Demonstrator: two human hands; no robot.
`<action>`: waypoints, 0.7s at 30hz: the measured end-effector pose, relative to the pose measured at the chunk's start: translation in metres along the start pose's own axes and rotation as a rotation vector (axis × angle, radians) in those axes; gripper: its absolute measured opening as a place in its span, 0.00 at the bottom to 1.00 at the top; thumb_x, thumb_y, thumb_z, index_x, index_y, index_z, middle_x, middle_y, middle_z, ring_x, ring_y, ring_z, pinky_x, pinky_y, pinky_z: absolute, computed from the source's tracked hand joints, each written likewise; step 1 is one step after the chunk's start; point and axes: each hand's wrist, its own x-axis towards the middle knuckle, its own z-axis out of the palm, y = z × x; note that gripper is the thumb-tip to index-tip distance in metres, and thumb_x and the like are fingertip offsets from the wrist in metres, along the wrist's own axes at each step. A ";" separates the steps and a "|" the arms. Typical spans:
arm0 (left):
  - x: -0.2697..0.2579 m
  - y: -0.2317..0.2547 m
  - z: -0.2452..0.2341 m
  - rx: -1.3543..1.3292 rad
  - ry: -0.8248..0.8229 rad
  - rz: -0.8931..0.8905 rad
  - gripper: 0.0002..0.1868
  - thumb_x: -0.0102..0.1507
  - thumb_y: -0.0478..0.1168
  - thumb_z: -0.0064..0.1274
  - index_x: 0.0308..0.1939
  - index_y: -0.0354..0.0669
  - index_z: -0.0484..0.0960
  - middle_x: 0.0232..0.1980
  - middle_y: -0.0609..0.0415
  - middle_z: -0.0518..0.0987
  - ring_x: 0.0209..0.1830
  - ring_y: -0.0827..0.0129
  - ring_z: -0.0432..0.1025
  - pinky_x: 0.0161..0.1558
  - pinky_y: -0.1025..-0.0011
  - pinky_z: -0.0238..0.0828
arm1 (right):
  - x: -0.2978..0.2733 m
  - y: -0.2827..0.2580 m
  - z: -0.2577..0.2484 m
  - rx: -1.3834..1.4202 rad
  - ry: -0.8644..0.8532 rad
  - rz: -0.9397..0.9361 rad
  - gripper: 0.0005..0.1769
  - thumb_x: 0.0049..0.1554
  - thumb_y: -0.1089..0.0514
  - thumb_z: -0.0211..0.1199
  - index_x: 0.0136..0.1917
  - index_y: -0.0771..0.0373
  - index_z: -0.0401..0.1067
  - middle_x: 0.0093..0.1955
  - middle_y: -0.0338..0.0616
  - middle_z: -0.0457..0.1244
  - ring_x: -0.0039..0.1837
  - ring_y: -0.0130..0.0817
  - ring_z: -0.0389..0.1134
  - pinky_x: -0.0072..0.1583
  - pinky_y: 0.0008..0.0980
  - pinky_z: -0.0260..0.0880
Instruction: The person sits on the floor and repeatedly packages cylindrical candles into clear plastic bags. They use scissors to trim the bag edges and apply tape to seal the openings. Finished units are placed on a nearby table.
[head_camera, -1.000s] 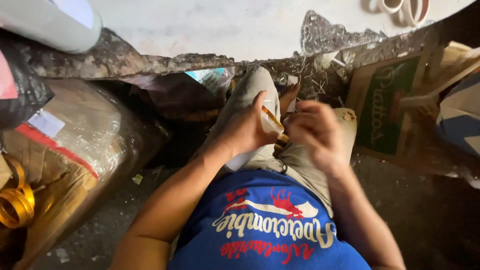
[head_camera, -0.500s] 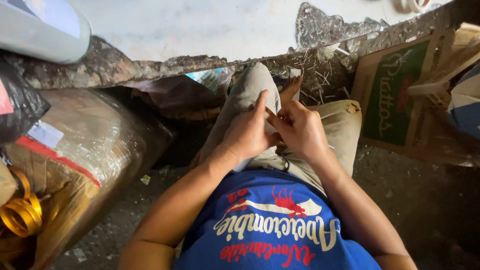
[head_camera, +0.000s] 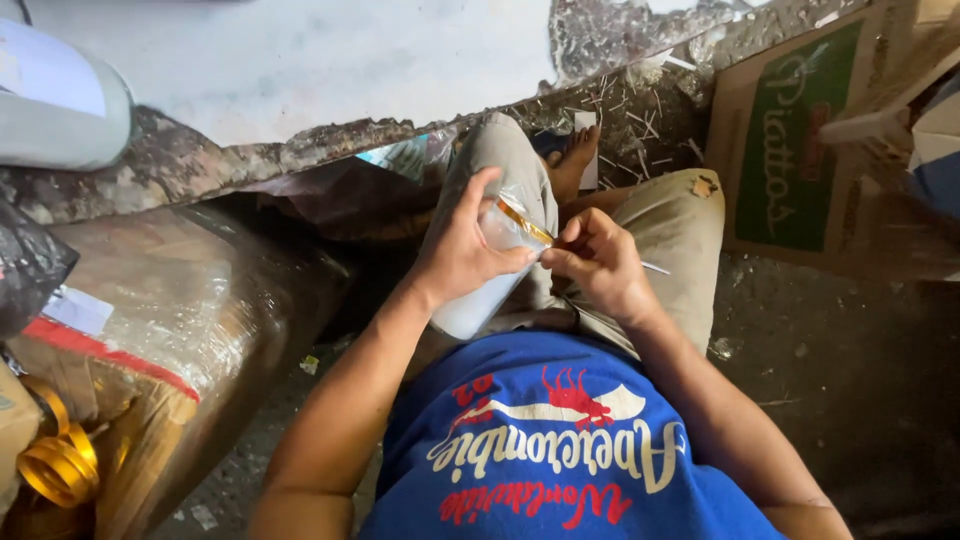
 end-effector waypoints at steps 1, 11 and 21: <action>-0.001 -0.002 0.000 -0.118 -0.026 0.011 0.56 0.45 0.47 0.75 0.74 0.41 0.63 0.51 0.46 0.84 0.52 0.59 0.79 0.49 0.65 0.77 | -0.003 -0.002 0.003 -0.078 0.068 -0.059 0.20 0.49 0.65 0.79 0.49 0.67 0.69 0.36 0.52 0.69 0.36 0.33 0.72 0.38 0.29 0.73; -0.010 0.047 -0.041 -0.728 -0.534 0.247 0.64 0.41 0.32 0.76 0.77 0.30 0.56 0.64 0.36 0.77 0.66 0.57 0.71 0.69 0.61 0.64 | -0.003 -0.131 0.009 -0.261 -0.079 -0.445 0.28 0.36 0.61 0.86 0.49 0.64 0.78 0.32 0.42 0.68 0.33 0.29 0.69 0.38 0.29 0.73; -0.056 0.091 -0.038 0.222 0.193 0.367 0.53 0.44 0.47 0.74 0.71 0.38 0.69 0.59 0.44 0.77 0.60 0.53 0.75 0.60 0.64 0.74 | 0.021 -0.079 0.011 0.429 -0.001 0.151 0.14 0.50 0.76 0.64 0.50 0.73 0.70 0.32 0.56 0.67 0.26 0.43 0.71 0.27 0.39 0.75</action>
